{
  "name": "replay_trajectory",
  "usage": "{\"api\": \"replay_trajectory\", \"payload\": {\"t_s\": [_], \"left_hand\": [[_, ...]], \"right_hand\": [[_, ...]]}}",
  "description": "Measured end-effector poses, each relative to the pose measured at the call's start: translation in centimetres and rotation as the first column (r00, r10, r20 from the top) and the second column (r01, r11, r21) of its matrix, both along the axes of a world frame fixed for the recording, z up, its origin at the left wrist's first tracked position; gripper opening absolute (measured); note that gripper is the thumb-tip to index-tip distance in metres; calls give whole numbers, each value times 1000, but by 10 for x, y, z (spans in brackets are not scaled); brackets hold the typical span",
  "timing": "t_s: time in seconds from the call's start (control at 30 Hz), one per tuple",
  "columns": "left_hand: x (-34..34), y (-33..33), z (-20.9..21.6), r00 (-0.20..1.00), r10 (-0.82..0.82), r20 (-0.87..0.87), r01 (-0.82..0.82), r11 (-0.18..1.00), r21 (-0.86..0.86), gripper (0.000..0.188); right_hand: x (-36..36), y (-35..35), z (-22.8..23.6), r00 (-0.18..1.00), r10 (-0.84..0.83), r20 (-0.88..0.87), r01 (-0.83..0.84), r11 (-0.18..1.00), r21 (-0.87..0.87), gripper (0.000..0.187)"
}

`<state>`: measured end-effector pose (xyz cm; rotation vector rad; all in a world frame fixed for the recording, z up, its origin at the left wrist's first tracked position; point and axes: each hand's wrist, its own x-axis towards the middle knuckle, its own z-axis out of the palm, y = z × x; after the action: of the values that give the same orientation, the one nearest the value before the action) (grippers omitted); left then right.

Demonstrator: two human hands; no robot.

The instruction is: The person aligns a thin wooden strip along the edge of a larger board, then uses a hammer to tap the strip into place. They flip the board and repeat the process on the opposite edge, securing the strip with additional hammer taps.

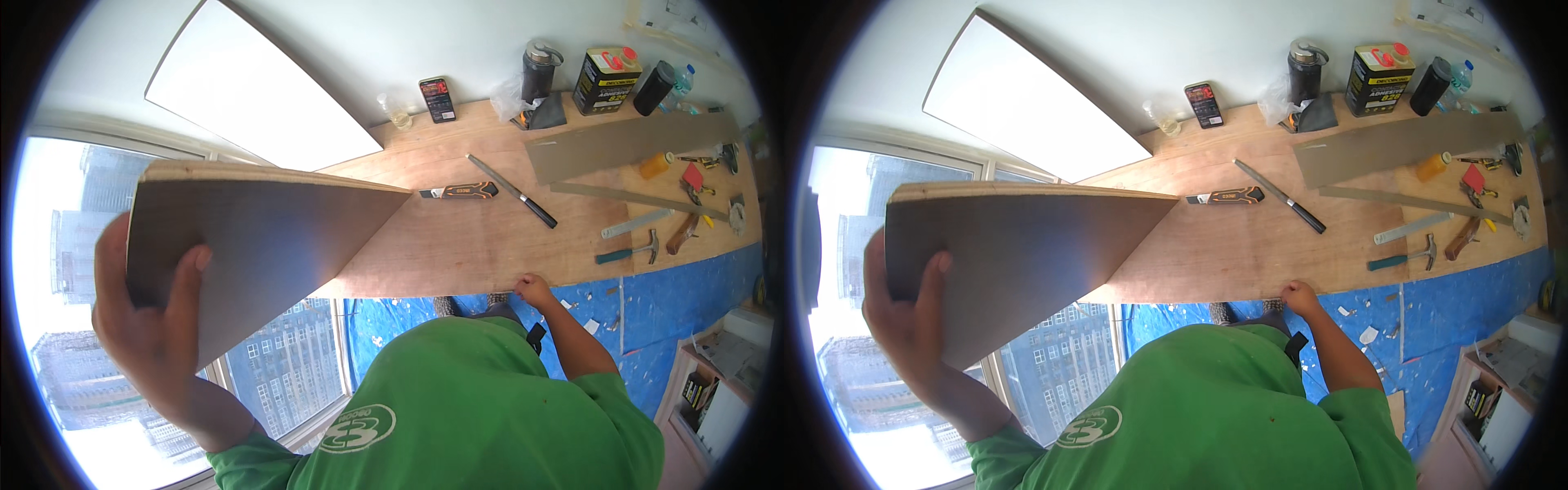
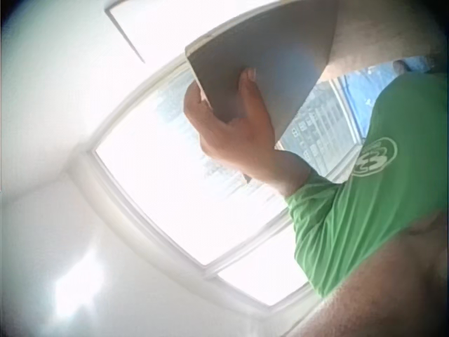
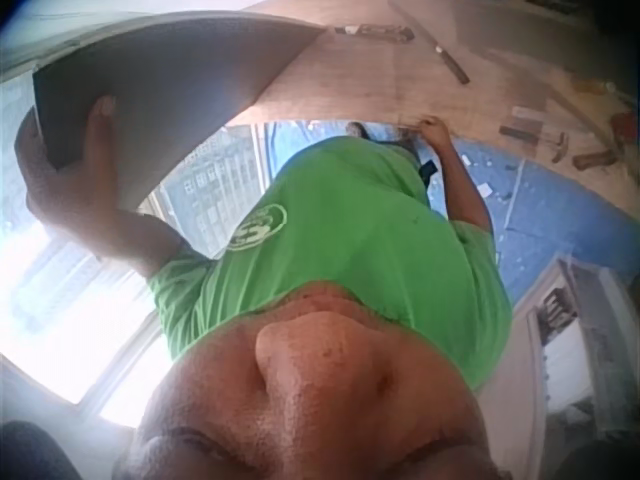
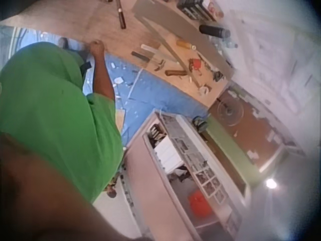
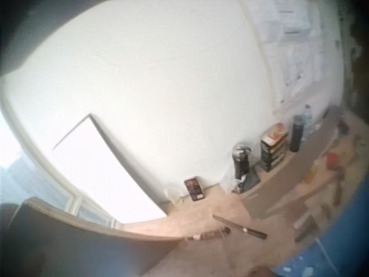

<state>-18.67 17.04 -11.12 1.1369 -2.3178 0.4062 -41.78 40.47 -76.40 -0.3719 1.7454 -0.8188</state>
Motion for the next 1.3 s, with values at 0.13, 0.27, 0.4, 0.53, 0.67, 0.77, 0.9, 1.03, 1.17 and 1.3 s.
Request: {"api": "replay_trajectory", "payload": {"t_s": [0.13, 0.27, 0.4, 0.53, 0.67, 0.77, 0.9, 1.03, 1.17, 1.3], "left_hand": [[-4, -16, 7, 999, -24, -26, 26, 997, 76, 43], [1, -35, 14, 975, -150, -162, 184, 958, 221, 39], [15, -56, 25, 991, -20, 131, 26, 999, -39, 46], [28, -70, 26, 991, -87, 103, 92, 995, -41, 44], [36, -95, 20, 990, -106, 97, 123, 975, -185, 37], [41, -114, -1, 994, -114, -1, 108, 946, -306, 38], [58, -135, -43, 929, -302, -213, 77, 722, -688, 41], [119, -139, -117, 911, -375, -169, 167, 713, -681, 52], [191, -106, -212, 838, -402, -368, 151, 820, -552, 50], [259, -60, -281, 706, -200, -679, -3, 958, -286, 62]], "right_hand": [[-9, -1, 6, 998, 56, -34, -57, 997, -43, 19], [-13, -22, 36, 1000, -2, 30, 4, 999, -43, 17], [-8, -95, 130, 996, 68, 64, -55, 980, -193, 21], [12, -180, 308, 945, 102, -311, -306, 612, -729, 25], [41, -219, 513, 735, -257, -627, -651, -14, -759, 40], [80, -258, 612, 570, -501, -651, -807, -195, -557, 38], [131, -301, 655, 533, -361, -765, -842, -137, -522, 42], [152, -323, 657, 161, -393, -906, -923, 265, -279, 46], [159, -336, 651, 96, -422, -902, -914, 321, -248, 44], [158, -344, 646, 197, -388, -901, -854, 383, -351, 41]]}}
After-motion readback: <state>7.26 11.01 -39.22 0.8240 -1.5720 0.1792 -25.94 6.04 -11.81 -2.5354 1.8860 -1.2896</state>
